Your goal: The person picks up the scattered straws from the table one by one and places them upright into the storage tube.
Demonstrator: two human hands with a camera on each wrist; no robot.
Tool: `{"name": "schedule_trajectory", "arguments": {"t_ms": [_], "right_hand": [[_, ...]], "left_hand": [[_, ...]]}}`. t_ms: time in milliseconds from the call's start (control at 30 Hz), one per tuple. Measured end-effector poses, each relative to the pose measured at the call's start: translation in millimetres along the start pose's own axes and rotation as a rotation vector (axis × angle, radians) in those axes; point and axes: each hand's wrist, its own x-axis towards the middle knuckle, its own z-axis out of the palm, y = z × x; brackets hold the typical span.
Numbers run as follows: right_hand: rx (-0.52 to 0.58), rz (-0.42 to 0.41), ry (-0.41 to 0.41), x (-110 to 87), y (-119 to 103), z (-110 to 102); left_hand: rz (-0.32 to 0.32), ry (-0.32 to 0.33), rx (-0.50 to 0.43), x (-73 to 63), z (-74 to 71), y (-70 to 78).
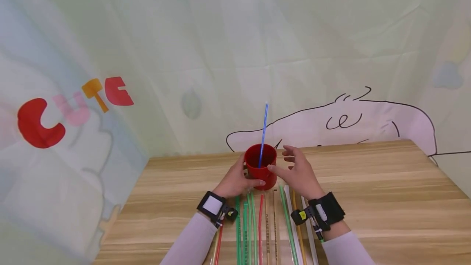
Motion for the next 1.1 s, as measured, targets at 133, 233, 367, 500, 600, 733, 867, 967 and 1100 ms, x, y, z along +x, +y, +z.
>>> {"name": "schedule_trajectory", "arguments": {"t_ms": [133, 233, 367, 500, 600, 733, 867, 967, 1100], "right_hand": [[0.045, 0.001, -0.054, 4.8, 9.8, 12.5], [0.078, 0.003, -0.081, 9.3, 14.0, 21.1], [0.105, -0.001, -0.091, 13.5, 16.7, 30.4], [0.113, -0.042, -0.067, 16.3, 18.6, 38.0], [0.117, -0.088, -0.040, 18.3, 20.2, 43.2], [0.110, -0.123, -0.027, 19.7, 21.2, 47.9], [0.088, -0.104, -0.026, 19.8, 22.5, 49.4], [0.089, -0.086, -0.032, 21.2, 23.7, 49.6], [0.093, -0.070, -0.050, 23.0, 24.3, 50.1]], "left_hand": [[0.019, -0.002, 0.015, -0.6, -0.3, -0.4], [0.044, -0.005, 0.024, -0.5, 0.1, 0.1], [0.047, -0.010, 0.030, -0.4, 1.5, 0.9], [0.055, -0.019, 0.034, 0.1, 2.8, 2.5], [0.067, -0.020, 0.044, 0.2, 3.1, 3.6], [0.083, -0.020, 0.080, -1.1, 0.0, 4.7], [0.044, -0.003, 0.171, -8.5, -8.7, 10.5], [-0.041, 0.039, 0.259, -21.1, -19.7, 20.8], [-0.115, 0.098, 0.359, -44.1, -37.2, 34.1]]}}
